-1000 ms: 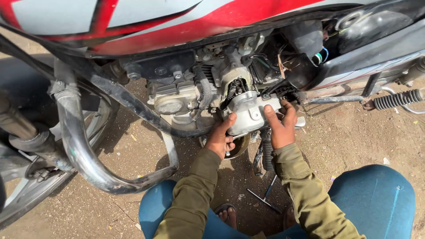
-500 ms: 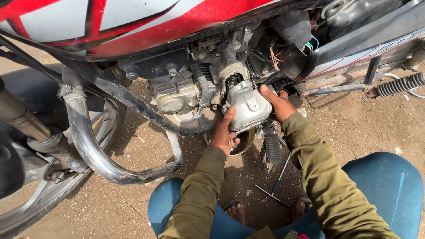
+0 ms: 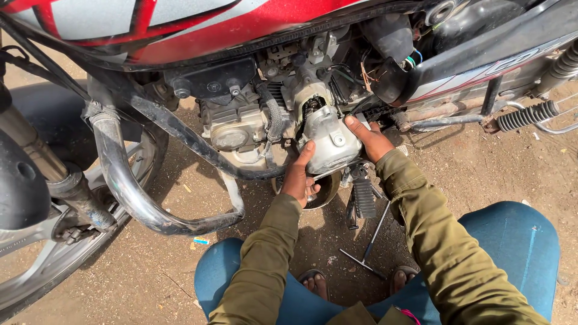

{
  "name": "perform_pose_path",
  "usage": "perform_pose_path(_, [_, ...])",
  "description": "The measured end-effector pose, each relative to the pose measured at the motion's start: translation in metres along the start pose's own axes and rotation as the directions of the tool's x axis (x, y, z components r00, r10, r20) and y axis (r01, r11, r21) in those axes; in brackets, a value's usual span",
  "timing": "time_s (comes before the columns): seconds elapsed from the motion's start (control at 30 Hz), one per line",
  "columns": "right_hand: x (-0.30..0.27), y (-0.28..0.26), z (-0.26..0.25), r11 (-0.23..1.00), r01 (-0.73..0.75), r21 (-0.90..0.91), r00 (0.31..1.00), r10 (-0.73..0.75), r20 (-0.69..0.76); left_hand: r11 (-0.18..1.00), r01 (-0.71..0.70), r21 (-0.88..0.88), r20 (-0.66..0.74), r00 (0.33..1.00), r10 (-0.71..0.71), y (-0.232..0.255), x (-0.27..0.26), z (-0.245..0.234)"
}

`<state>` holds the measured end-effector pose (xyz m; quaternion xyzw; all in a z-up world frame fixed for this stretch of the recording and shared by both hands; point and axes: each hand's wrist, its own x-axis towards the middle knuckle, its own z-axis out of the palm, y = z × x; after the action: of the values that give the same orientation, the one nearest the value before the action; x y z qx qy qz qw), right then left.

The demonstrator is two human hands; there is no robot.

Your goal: Removing and inspecting the engine side cover and internal components of a motorcycle.

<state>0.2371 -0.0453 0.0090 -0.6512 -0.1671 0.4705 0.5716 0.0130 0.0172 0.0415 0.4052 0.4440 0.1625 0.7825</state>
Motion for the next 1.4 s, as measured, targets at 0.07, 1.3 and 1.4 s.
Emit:
perform_pose_path(0.07, [0.012,0.01,-0.007,0.998,0.025,-0.049,1.0,-0.025,0.009,1.0,-0.002,0.025,-0.028,1.0,0.003,0.003,-0.003,0.003])
perform_pose_path(1.3, [-0.063,-0.054,0.031,0.857,0.077,-0.509,0.989,-0.131,-0.071,0.998,-0.034,0.056,-0.052,0.998,0.037,-0.034,0.048,-0.018])
perform_pose_path(1.4, [-0.064,-0.051,0.029,0.824,0.086,-0.561,0.986,-0.151,-0.07,0.995,-0.079,0.066,0.053,0.996,0.075,-0.026,0.037,-0.018])
